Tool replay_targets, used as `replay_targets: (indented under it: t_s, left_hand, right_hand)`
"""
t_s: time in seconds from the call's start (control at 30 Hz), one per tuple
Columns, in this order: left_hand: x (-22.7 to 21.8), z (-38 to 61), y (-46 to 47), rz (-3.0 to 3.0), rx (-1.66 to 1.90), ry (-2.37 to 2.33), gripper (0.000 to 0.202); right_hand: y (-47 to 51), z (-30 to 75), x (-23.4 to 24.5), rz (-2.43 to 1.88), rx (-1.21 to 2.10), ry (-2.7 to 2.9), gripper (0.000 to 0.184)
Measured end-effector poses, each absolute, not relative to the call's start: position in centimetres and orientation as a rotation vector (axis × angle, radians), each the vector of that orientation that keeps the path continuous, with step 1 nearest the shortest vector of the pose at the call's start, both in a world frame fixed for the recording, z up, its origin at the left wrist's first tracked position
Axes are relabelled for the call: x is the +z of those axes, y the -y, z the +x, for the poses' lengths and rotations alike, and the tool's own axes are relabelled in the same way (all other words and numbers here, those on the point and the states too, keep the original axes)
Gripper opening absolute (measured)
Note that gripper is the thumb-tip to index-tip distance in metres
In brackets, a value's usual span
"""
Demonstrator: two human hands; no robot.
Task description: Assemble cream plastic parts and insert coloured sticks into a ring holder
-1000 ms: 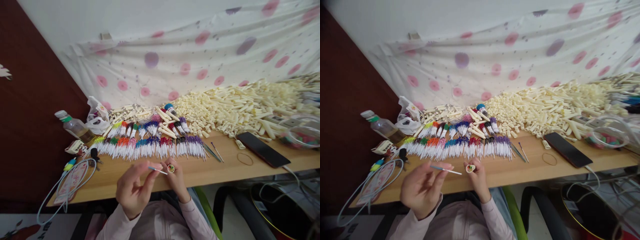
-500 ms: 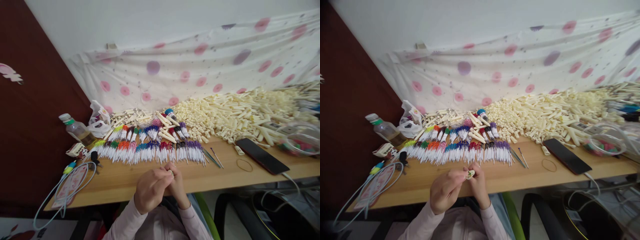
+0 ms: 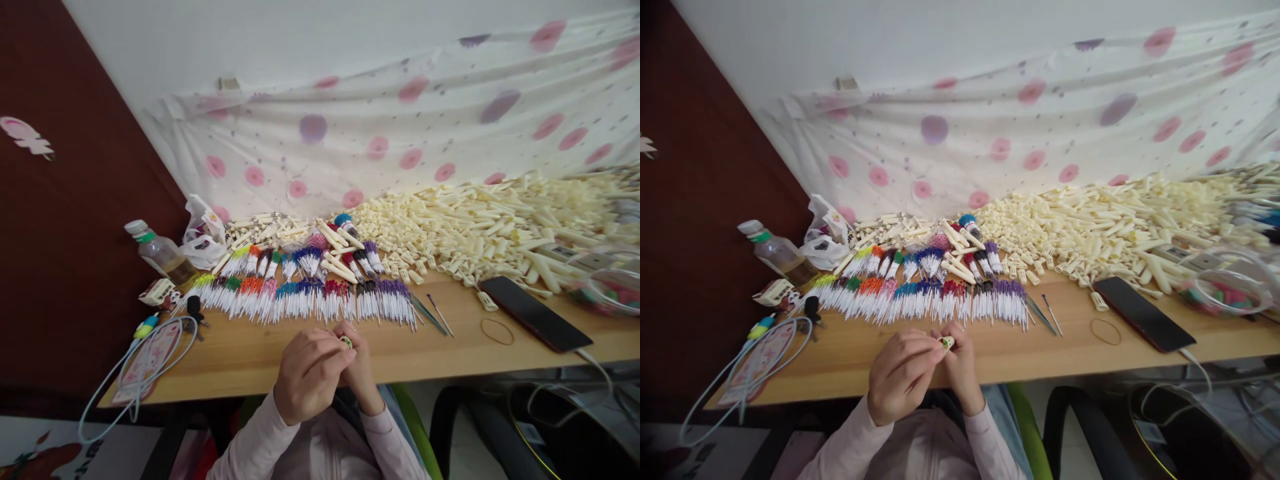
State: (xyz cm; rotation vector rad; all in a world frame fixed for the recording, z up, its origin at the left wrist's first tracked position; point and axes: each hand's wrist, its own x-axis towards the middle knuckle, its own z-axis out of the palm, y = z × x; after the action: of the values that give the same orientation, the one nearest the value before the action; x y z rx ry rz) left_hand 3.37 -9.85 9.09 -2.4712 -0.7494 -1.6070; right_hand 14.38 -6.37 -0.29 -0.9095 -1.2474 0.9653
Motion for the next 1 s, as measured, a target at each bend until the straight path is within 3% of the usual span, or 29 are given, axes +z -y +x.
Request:
replay_targets:
  t_s: [0.17,0.3,0.37,0.47,0.67,1.0]
  left_hand:
    - [8.3,2.5,10.0,-2.441,-1.542,0.971,0.045]
    - [8.6,-0.4,7.7,-2.18,-1.573,1.337,0.021]
    - [8.4,-1.8,5.3,-2.104,-1.396,1.651,0.012]
    - [7.3,-2.5,1.5,-2.12,-0.908,2.034,0.014]
    - [4.8,-0.8,-2.7,-2.092,-0.607,2.242,0.017]
    - [5.4,-0.5,-4.0,-2.113,-0.387,2.428,0.022]
  right_hand:
    - [6.4,14.5,-0.4,-0.917,0.992,1.22,0.032]
    - [6.0,14.2,-0.7,-0.942,0.989,1.179,0.03]
    - [5.9,14.1,-0.8,-0.941,0.993,1.17,0.028]
    - [5.9,14.2,-0.7,-0.935,0.989,1.171,0.026]
    - [6.2,14.3,0.1,-0.919,0.951,1.21,0.03]
    - [6.3,14.4,0.5,-0.907,0.949,1.225,0.03]
